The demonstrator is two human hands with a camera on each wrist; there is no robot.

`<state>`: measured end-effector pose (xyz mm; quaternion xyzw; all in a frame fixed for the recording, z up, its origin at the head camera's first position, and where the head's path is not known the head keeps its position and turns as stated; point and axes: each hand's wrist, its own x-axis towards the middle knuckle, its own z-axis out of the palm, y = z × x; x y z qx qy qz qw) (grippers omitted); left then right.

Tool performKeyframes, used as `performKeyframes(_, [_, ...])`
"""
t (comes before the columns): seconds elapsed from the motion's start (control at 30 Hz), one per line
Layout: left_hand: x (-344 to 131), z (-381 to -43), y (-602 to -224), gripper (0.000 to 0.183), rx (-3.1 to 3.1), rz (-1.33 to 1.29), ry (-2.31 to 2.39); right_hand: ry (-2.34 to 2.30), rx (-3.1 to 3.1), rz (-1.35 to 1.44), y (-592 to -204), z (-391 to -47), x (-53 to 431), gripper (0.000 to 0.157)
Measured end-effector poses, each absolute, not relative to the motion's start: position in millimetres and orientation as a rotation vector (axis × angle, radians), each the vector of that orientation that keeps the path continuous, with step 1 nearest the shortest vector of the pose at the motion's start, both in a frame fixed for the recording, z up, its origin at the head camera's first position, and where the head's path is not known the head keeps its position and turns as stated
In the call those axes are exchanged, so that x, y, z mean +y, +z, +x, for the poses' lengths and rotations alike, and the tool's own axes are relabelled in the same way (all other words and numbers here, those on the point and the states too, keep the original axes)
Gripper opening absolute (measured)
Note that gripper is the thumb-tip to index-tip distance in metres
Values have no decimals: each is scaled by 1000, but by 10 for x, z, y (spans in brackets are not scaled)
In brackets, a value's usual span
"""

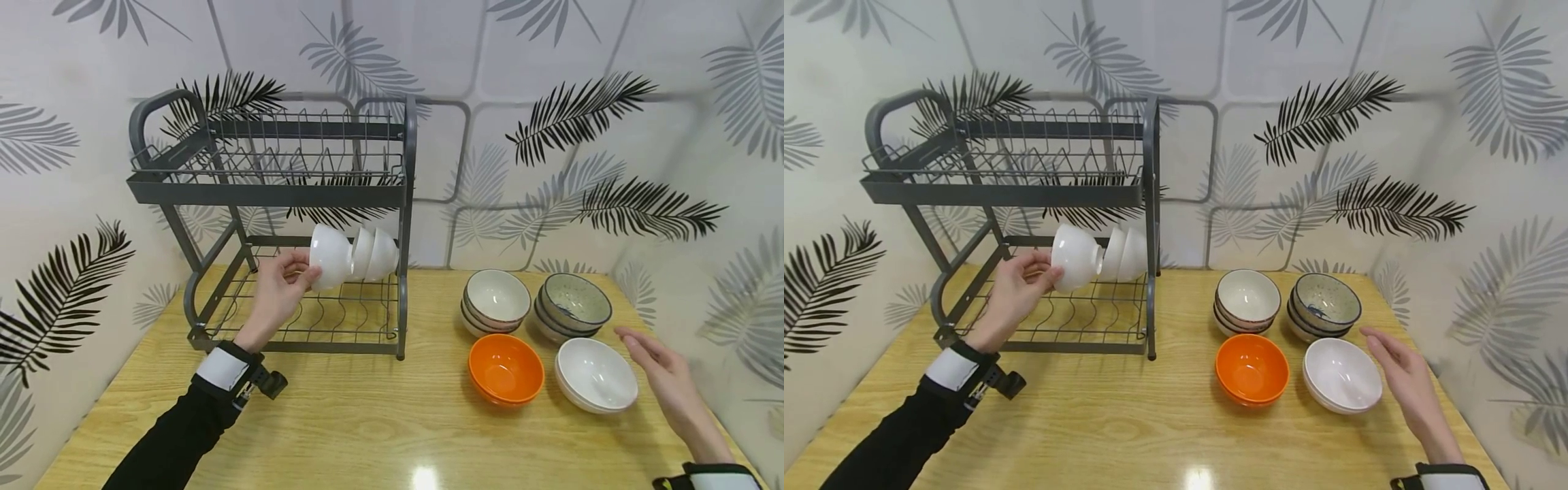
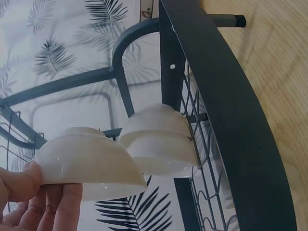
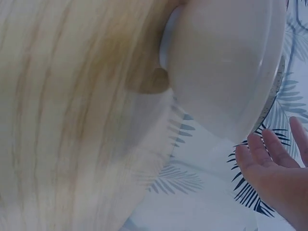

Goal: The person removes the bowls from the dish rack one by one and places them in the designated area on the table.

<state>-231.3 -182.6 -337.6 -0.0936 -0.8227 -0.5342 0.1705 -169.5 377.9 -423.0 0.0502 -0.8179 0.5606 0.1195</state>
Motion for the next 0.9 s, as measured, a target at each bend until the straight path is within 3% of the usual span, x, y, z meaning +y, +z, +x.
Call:
performKeyframes(0.17, [-1743, -2222, -3365, 18, -2313, -324, -1429, 1835, -2236, 154, -4187, -1670, 3732, 29])
performKeyframes(0.47, [-1599, -2007, -3389, 15, -2275, -495, -1220, 2265, -1848, 512, -4076, -1651, 3510, 37])
performKeyframes(0.7, [-1488, -1889, -3405, 17, -2208, -681, -975, 2402, -1849, 709, -3970, -1629, 3334, 41])
performKeyframes(0.9, [-1378, -1792, -3436, 19, -2171, -816, -764, 2450, -1986, 710, -3872, -1614, 3157, 41])
